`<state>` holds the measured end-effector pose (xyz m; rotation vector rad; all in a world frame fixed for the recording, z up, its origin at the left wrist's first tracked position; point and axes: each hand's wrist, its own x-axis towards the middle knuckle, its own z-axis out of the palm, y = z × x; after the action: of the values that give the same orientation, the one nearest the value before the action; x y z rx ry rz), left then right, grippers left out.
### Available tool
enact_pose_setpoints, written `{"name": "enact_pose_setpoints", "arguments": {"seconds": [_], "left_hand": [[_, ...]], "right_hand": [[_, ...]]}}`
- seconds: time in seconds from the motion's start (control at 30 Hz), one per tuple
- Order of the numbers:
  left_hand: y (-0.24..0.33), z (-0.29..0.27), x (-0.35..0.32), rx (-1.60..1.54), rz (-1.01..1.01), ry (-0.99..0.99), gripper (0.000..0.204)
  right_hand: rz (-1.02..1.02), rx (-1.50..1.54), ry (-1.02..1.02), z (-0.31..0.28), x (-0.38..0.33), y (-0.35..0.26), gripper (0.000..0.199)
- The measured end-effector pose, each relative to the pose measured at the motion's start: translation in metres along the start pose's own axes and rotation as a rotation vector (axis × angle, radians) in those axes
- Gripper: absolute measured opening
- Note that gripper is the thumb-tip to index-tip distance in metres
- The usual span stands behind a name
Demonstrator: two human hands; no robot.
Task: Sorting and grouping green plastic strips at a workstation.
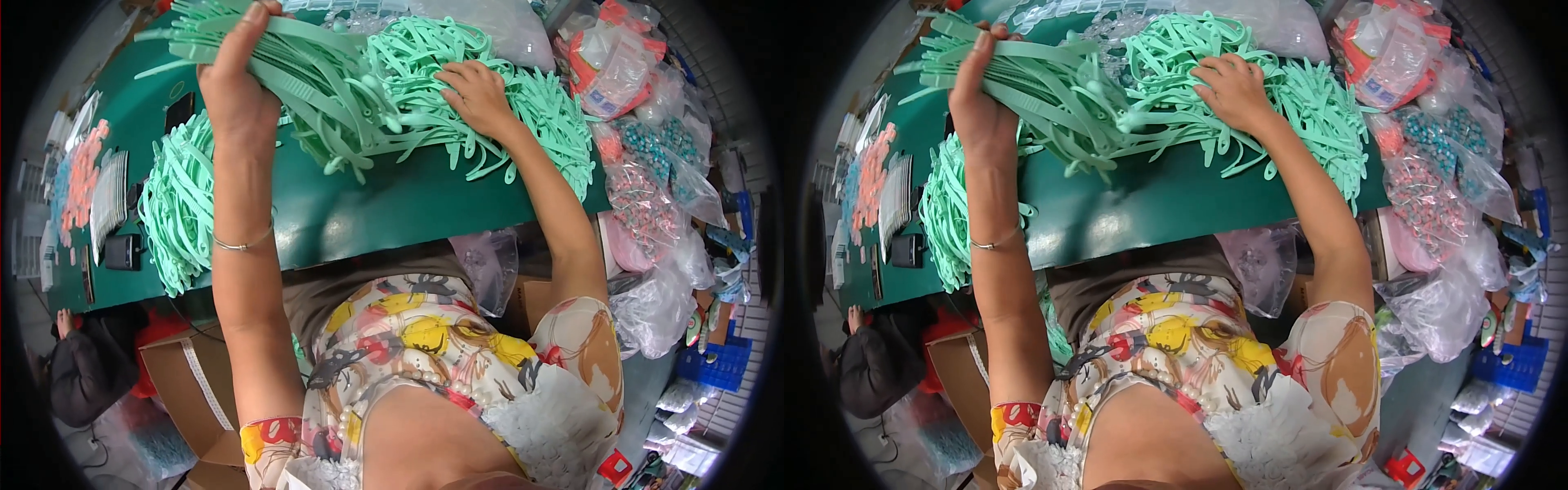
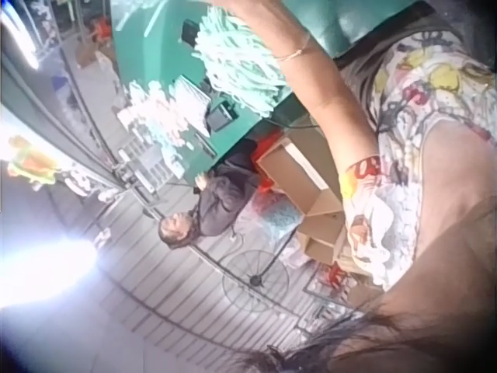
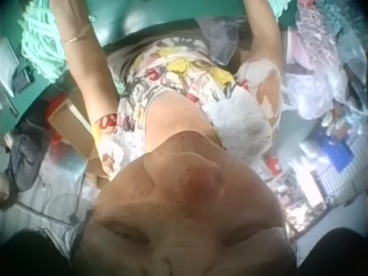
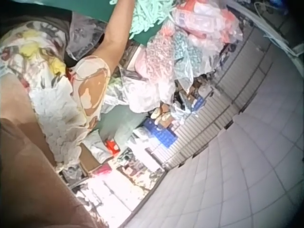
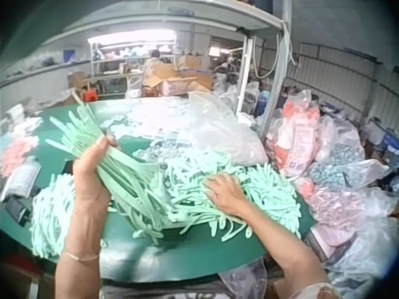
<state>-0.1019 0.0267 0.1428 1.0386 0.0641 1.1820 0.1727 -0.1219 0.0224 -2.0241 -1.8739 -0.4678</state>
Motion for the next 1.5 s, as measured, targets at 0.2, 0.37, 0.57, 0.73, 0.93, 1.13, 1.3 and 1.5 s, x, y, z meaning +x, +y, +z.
{"name": "enact_pose_setpoints", "arguments": {"seconds": [0.2, 0.37, 0.57, 0.73, 0.93, 1.13, 1.3, 1.5], "left_hand": [[0.021, -0.008, -0.011, -0.121, -0.074, -0.085, 0.026], [0.036, -0.012, -0.04, 0.023, -0.136, -0.103, 0.029], [0.036, -0.013, -0.078, 0.076, -0.182, 0.0, 0.034], [0.031, -0.027, -0.101, 0.036, -0.23, 0.01, 0.036], [0.023, -0.026, -0.097, -0.056, -0.303, 0.045, 0.035], [0.002, -0.009, -0.089, -0.073, -0.415, 0.095, 0.033], [-0.01, -0.003, -0.085, -0.056, -0.483, 0.068, 0.037], [-0.024, 0.011, -0.086, -0.053, -0.47, 0.058, 0.023]], "right_hand": [[-0.036, 0.007, 0.118, -0.023, 0.006, -0.02, 0.033], [-0.103, 0.156, 0.045, -0.041, -0.014, -0.051, 0.038], [-0.281, -0.008, -0.005, -0.02, -0.011, -0.086, 0.041], [-0.263, -0.091, -0.111, -0.009, -0.002, -0.058, 0.047], [-0.251, -0.144, -0.079, 0.002, 0.015, -0.034, 0.049], [-0.247, -0.002, -0.195, -0.01, 0.022, -0.031, 0.057], [-0.196, 0.168, -0.29, -0.066, 0.033, -0.066, 0.065], [0.021, 1.416, -0.367, -0.063, 0.04, -0.139, 0.077]]}}
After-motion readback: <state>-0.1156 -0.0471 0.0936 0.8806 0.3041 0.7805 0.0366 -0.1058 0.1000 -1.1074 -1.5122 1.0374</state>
